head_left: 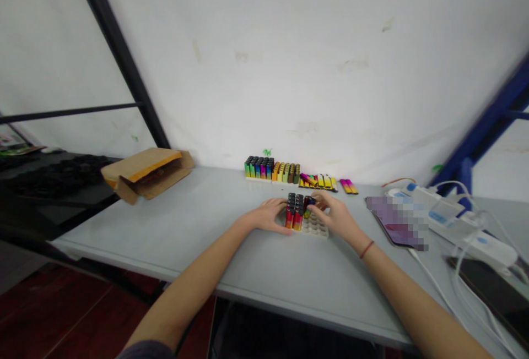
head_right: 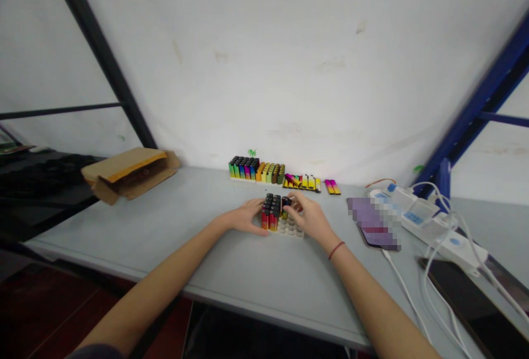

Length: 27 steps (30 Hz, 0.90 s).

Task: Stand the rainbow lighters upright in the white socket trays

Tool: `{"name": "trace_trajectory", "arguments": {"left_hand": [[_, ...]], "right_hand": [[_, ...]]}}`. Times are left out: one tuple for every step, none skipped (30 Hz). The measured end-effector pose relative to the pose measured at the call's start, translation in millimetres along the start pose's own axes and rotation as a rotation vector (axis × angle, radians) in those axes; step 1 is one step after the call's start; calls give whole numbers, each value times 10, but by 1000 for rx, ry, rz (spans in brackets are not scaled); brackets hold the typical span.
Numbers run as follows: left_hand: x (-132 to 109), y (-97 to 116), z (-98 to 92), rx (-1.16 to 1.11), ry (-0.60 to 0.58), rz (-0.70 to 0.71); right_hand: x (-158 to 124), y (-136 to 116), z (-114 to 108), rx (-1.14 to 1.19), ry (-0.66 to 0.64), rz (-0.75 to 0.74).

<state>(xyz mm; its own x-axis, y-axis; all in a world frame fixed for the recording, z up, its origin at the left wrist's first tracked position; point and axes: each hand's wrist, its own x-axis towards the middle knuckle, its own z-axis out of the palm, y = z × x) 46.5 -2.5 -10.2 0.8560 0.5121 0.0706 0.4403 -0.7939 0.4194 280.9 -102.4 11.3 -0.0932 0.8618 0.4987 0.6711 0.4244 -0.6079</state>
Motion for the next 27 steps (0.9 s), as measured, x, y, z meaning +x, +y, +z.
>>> {"name": "trace_trajectory", "arguments": {"left_hand": [[0, 2, -1, 1, 1, -1], [1, 4, -2, 3, 0, -2], [1, 7, -4, 4, -1, -3], [1, 10, -6, 5, -3, -3], [1, 13, -8, 7, -4, -3], [0, 16, -9, 10, -3, -2], [0, 17, -8, 13, -4, -2], [1, 18, -6, 17, -5, -1], [2, 17, -2, 21, -6, 0], [3, 15, 4, 24, -8, 4], [5, 13, 11, 29, -4, 6], [7, 11, 18, 38, 3, 10], [8, 9, 25, 47, 8, 13], [10, 8, 31, 54, 11, 15], [10, 9, 35, 59, 10, 16], [10, 12, 37, 61, 8, 14], [10, 16, 37, 62, 6, 11], [9, 21, 36, 62, 6, 8], [7, 28, 35, 62, 7, 6], [6, 35, 33, 61, 10, 4], [4, 42, 31, 61, 13, 4], [3, 49, 29, 61, 16, 5], [2, 56, 27, 62, 17, 5], [3, 62, 26, 63, 16, 5], [4, 69, 26, 64, 12, 4], [6, 74, 25, 64, 10, 3], [8, 79, 24, 65, 5, 2]], "right_hand": [[-8, -1, -8, -31, -5, -6], [-17, -3, -19, -58, -15, -17], [-23, -5, -34, -76, -32, -36], [-22, -4, -52, -84, -59, -62], [-9, 2, -73, -83, -86, -86], [22, 17, -96, -80, -99, -97], [76, 44, -119, -84, -88, -89], [155, 82, -140, -109, -61, -61], [259, 131, -157, -153, -10, -8], [383, 188, -167, -236, 60, 57], [520, 249, -169, -362, 68, 113], [660, 310, -159, -496, 26, 155], [793, 365, -136, -617, -40, 182], [912, 413, -102, -719, -118, 190], [1009, 450, -57, -797, -182, 194], [1082, 479, -5, -857, -240, 193], [1132, 499, 53, -895, -283, 190], [1161, 512, 110, -918, -309, 187], [1175, 520, 165, -931, -323, 185], [1178, 525, 212, -937, -327, 183], [1176, 526, 248, -939, -323, 183], [1171, 525, 272, -943, -321, 181], [1165, 520, 282, -949, -321, 178], [1158, 512, 279, -948, -313, 180], [1146, 501, 262, -937, -286, 196], [1125, 488, 234, -909, -237, 226], [1091, 474, 198, -861, -173, 269]]}}
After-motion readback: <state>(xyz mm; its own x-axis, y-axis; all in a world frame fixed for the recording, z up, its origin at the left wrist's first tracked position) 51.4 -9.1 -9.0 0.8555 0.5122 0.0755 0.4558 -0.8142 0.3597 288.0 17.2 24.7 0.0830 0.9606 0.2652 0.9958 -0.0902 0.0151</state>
